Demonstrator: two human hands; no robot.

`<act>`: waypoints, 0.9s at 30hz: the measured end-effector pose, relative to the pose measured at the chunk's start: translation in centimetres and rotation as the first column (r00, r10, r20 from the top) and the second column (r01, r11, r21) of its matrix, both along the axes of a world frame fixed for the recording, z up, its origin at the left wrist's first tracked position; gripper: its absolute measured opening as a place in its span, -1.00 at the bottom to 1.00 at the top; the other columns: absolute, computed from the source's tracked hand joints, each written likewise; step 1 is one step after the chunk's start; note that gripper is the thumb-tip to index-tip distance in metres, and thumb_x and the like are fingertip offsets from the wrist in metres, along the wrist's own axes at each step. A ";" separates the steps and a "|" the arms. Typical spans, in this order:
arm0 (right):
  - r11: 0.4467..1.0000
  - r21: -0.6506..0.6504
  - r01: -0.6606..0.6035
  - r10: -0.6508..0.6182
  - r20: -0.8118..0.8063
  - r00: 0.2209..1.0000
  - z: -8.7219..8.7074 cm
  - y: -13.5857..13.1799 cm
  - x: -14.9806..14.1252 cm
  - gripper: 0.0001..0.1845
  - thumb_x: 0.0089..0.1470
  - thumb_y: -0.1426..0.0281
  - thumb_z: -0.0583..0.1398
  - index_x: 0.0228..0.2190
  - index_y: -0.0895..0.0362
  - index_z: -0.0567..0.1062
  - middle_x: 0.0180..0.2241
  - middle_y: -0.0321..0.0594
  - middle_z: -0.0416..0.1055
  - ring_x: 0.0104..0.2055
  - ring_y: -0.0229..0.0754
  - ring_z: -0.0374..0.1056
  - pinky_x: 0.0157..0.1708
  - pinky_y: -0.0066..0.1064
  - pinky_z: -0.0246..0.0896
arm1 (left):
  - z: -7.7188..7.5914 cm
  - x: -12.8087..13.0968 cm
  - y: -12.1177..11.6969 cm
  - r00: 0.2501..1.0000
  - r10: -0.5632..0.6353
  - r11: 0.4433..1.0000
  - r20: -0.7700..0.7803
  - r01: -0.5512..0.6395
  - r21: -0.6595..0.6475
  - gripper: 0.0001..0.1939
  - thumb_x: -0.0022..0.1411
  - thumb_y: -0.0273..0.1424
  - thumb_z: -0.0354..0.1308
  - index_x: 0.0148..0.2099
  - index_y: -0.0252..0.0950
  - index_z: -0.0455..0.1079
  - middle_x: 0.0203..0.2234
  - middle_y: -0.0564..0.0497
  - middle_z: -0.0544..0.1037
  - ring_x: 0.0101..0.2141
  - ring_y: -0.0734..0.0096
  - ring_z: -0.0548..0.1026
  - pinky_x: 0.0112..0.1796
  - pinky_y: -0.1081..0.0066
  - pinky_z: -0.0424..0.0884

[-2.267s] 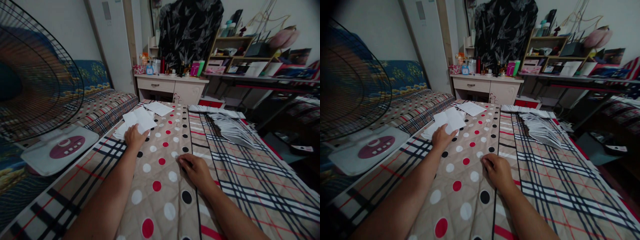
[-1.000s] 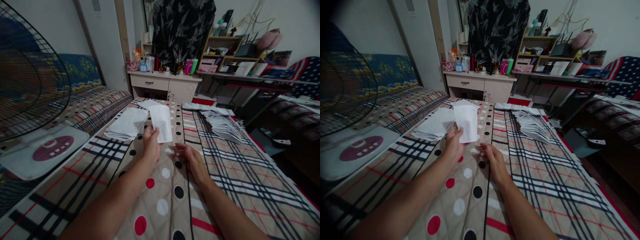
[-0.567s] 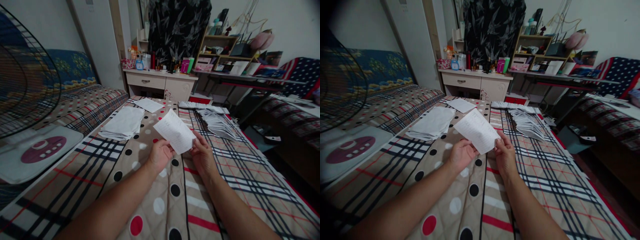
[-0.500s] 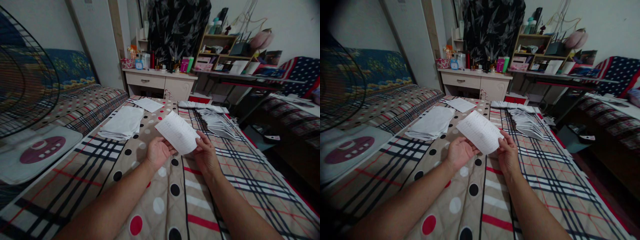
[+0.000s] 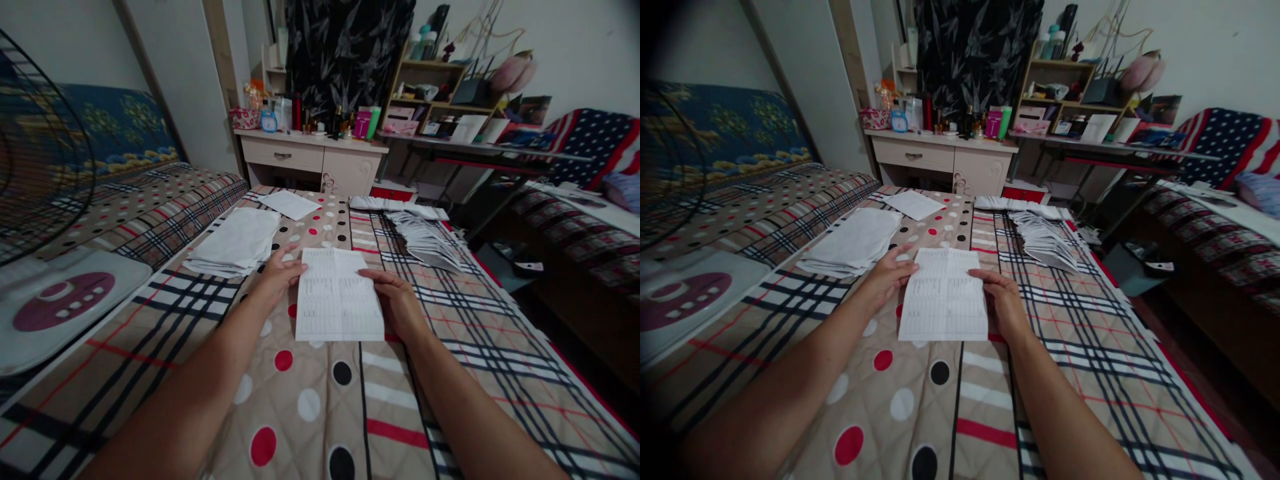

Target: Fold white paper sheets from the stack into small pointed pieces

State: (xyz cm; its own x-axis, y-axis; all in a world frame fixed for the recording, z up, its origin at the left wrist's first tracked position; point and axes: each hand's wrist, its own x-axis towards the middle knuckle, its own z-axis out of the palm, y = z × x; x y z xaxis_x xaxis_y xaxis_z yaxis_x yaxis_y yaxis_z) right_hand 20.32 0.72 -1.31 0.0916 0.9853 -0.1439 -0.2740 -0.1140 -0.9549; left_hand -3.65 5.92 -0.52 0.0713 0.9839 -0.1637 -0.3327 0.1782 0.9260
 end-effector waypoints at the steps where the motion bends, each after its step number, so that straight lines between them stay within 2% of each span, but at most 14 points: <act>1: 1.000 0.005 -0.014 0.013 0.012 1.000 -0.2 0.1 0.1 -0.62 -0.25 0.47 0.22 -0.28 0.11 0.65 -0.34 -0.21 0.59 -0.36 -0.15 0.43 -0.41 -0.39 0.26 | 0.0 0.0 0.1 0.999 0.041 0.999 -0.005 -0.041 0.005 -0.26 -0.09 -0.64 0.32 0.17 -0.32 0.25 -0.49 0.06 0.55 -0.47 0.45 0.54 -0.40 0.49 0.46; 2: 0.999 0.034 -0.012 0.011 0.045 0.999 -0.5 0.2 0.1 -0.60 -0.24 0.47 0.23 -0.26 0.09 0.64 -0.31 -0.20 0.59 -0.33 -0.13 0.45 -0.38 -0.36 0.29 | -0.1 0.0 0.2 0.997 0.072 0.997 -0.007 -0.072 0.010 -0.32 -0.08 -0.65 0.30 0.14 -0.34 0.28 -0.52 0.08 0.53 -0.50 0.47 0.52 -0.42 0.50 0.45; 4: 0.985 0.175 -0.004 -0.029 0.182 0.983 -0.7 0.4 0.3 -0.58 -0.22 0.48 0.26 -0.22 0.04 0.64 -0.18 -0.18 0.56 -0.15 -0.06 0.45 -0.25 -0.29 0.34 | -0.2 0.0 0.3 0.994 0.111 0.994 -0.008 -0.111 0.016 -0.43 -0.08 -0.65 0.27 0.05 -0.38 0.34 -0.54 0.08 0.52 -0.52 0.49 0.51 -0.44 0.52 0.44; 7: 0.900 0.424 -0.102 -0.116 0.458 0.882 -0.8 0.6 0.6 -0.53 -0.19 0.50 0.31 -0.15 -0.04 0.62 0.12 -0.18 0.36 0.16 0.02 0.26 0.01 -0.18 0.29 | -0.6 -0.1 0.5 0.993 0.116 0.993 -0.031 -0.115 0.016 -0.56 -0.06 -0.61 0.25 -0.06 -0.41 0.40 -0.50 0.02 0.55 -0.52 0.47 0.51 -0.47 0.50 0.42; 10: 0.825 0.507 -0.248 -0.161 0.632 0.758 -0.6 0.6 0.9 -0.55 -0.07 0.51 0.27 -0.11 -0.09 0.60 0.22 -0.20 0.24 0.25 0.03 0.15 0.20 -0.05 0.09 | -0.9 -0.1 0.6 0.993 0.082 0.997 -0.089 -0.081 0.021 -0.66 -0.03 -0.58 0.19 -0.12 -0.41 0.45 -0.41 -0.06 0.58 -0.48 0.43 0.52 -0.46 0.48 0.41; 13: 0.786 0.531 -0.318 -0.176 0.684 0.708 -0.5 0.6 0.9 -0.71 0.04 0.44 0.25 -0.19 -0.08 0.64 0.19 -0.19 0.28 0.25 0.05 0.16 0.24 0.00 -0.02 | -1.1 -0.4 0.8 0.980 0.049 0.997 -0.194 -0.037 0.068 -0.64 -0.04 -0.57 0.12 -0.13 -0.38 0.49 -0.30 -0.12 0.60 -0.33 0.34 0.56 -0.36 0.43 0.45; 16: 0.807 0.517 -0.287 -0.167 0.665 0.728 -0.5 0.6 0.9 -0.82 0.08 0.34 0.25 -0.28 -0.03 0.66 0.11 -0.14 0.38 0.17 0.06 0.25 0.19 0.00 0.06 | -1.2 -1.3 1.2 0.923 0.041 0.962 -0.384 0.067 0.265 -0.61 -0.09 -0.56 0.16 -0.14 -0.32 0.54 -0.05 -0.17 0.54 -0.06 0.17 0.51 -0.16 0.29 0.46; 19: 0.856 0.474 -0.206 -0.149 0.608 0.780 -0.7 0.6 0.9 -0.83 0.09 0.28 0.24 -0.37 0.03 0.64 -0.03 -0.14 0.49 0.03 0.01 0.36 0.08 -0.10 0.18 | -1.2 -2.3 1.5 0.814 0.006 0.854 -0.581 0.298 0.426 -0.61 -0.11 -0.56 0.18 -0.17 -0.26 0.57 0.15 -0.13 0.40 0.14 0.12 0.35 0.04 0.21 0.37; 21: 0.900 0.405 -0.159 -0.112 0.568 0.815 -0.8 0.6 0.9 -0.79 0.09 0.23 0.23 -0.41 0.08 0.61 -0.22 -0.17 0.54 -0.15 -0.06 0.41 -0.09 -0.21 0.28 | -1.2 -2.7 1.5 0.739 -0.046 0.796 -0.672 0.434 0.422 -0.59 -0.11 -0.56 0.18 -0.15 -0.24 0.57 0.11 -0.10 0.45 0.12 0.15 0.37 0.06 0.21 0.35; 23: 0.936 0.327 -0.130 -0.076 0.550 0.832 -1.0 0.6 0.9 -0.75 0.07 0.21 0.22 -0.42 0.12 0.58 -0.40 -0.23 0.52 -0.33 -0.13 0.38 -0.28 -0.31 0.27 | -1.3 -2.8 1.4 0.667 -0.067 0.766 -0.742 0.511 0.390 -0.65 -0.11 -0.52 0.23 -0.18 -0.25 0.56 -0.02 -0.07 0.53 0.02 0.17 0.44 0.02 0.25 0.37; 26: 0.953 0.283 -0.104 -0.081 0.573 0.816 -1.0 0.6 0.8 -0.73 0.07 0.20 0.20 -0.44 0.15 0.56 -0.46 -0.24 0.48 -0.40 -0.16 0.33 -0.35 -0.34 0.23 | -1.3 -2.4 1.3 0.592 -0.048 0.770 -0.805 0.535 0.347 -0.86 -0.03 -0.36 0.30 -0.36 -0.28 0.54 -0.21 -0.05 0.57 -0.17 0.23 0.50 -0.10 0.33 0.40; 27: 0.950 0.298 -0.098 -0.102 0.589 0.801 -1.0 0.6 0.7 -0.73 0.07 0.21 0.19 -0.44 0.15 0.57 -0.43 -0.22 0.49 -0.37 -0.15 0.34 -0.32 -0.33 0.24 | -1.4 -2.1 1.2 0.585 -0.033 0.781 -0.811 0.521 0.344 -0.85 0.03 -0.30 0.28 -0.41 -0.28 0.52 -0.26 -0.04 0.57 -0.22 0.25 0.51 -0.14 0.34 0.40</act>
